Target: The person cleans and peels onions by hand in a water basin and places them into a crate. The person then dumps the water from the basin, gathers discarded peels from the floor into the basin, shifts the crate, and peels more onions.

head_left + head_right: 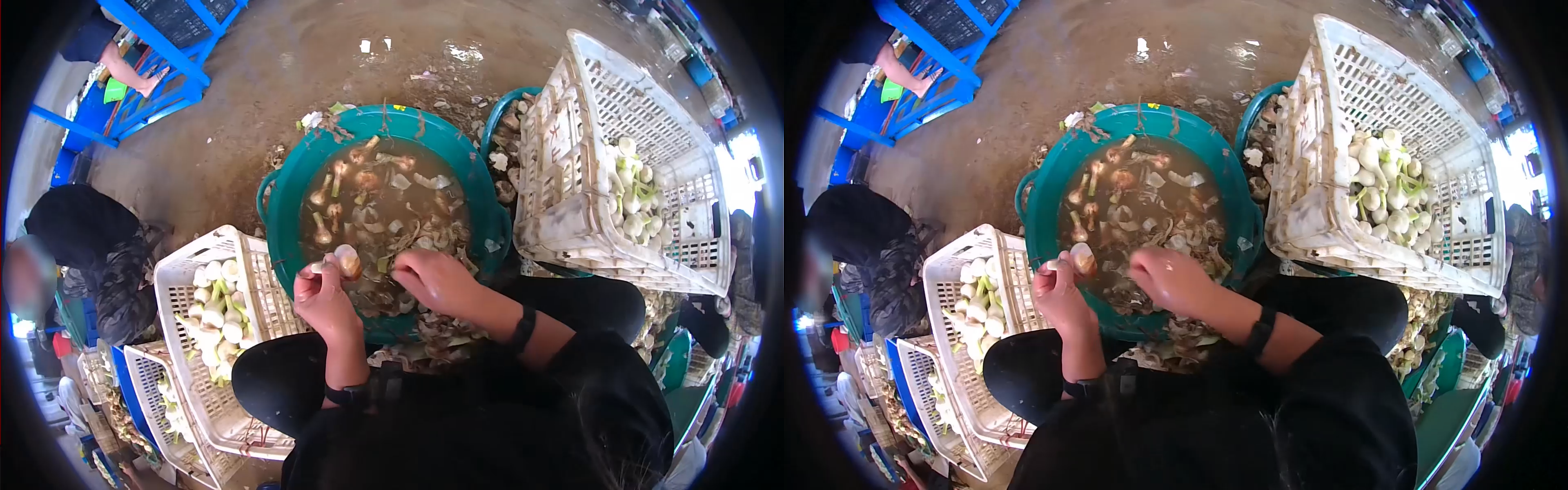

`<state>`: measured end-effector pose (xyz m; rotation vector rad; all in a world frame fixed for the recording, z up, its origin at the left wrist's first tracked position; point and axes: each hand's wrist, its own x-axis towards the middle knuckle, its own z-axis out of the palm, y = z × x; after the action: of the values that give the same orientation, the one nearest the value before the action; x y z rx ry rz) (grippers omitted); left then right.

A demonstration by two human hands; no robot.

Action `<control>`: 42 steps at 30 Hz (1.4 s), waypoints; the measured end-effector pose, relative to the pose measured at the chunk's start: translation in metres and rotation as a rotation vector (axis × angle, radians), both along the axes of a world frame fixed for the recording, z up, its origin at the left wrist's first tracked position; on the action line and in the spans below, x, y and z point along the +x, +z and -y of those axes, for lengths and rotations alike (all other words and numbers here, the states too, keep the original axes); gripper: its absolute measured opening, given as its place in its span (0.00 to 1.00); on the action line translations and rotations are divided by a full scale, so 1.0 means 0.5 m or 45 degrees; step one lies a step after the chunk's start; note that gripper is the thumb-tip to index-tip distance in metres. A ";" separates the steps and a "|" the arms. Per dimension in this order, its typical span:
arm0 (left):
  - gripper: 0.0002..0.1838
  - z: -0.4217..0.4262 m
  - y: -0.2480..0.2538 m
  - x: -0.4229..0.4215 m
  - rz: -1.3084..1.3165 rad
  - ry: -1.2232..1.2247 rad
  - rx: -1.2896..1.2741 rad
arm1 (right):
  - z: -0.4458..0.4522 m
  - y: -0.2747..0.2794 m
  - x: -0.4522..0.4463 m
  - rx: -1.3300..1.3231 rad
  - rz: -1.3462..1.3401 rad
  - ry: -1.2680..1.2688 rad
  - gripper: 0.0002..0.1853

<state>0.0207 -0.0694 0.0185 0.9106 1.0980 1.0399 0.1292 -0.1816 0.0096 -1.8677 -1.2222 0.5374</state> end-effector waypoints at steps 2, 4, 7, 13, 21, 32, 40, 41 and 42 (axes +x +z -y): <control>0.04 0.008 0.003 0.008 -0.055 -0.047 0.379 | -0.036 0.038 -0.002 0.127 -0.110 -0.017 0.08; 0.04 0.016 -0.002 0.003 -0.140 -0.083 0.487 | -0.061 0.065 -0.009 0.090 -0.207 -0.015 0.09; 0.04 0.016 -0.018 -0.005 -0.195 -0.080 0.604 | -0.075 0.049 -0.017 0.169 -0.156 -0.030 0.08; 0.04 0.021 -0.023 0.004 0.066 -0.072 0.294 | -0.076 0.019 0.000 0.042 -0.195 -0.149 0.07; 0.04 0.009 0.004 -0.002 0.091 0.124 -0.218 | -0.039 0.008 -0.021 0.061 -0.154 -0.144 0.10; 0.04 0.007 0.020 -0.003 0.031 0.124 -0.156 | -0.025 -0.090 0.022 -0.304 0.304 -0.115 0.12; 0.04 0.017 -0.001 0.005 -0.014 0.049 0.073 | -0.077 0.056 -0.035 0.211 0.211 -0.160 0.09; 0.06 0.020 -0.003 0.002 -0.087 0.028 0.205 | -0.083 0.053 -0.034 0.173 0.265 -0.149 0.07; 0.08 0.022 -0.006 -0.001 -0.162 0.007 0.334 | -0.088 0.046 -0.032 0.178 0.263 -0.149 0.07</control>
<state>0.0202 -0.0803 0.0155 1.1975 1.0851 1.1610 0.1133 -0.1376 0.0329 -1.8953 -1.2392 0.1936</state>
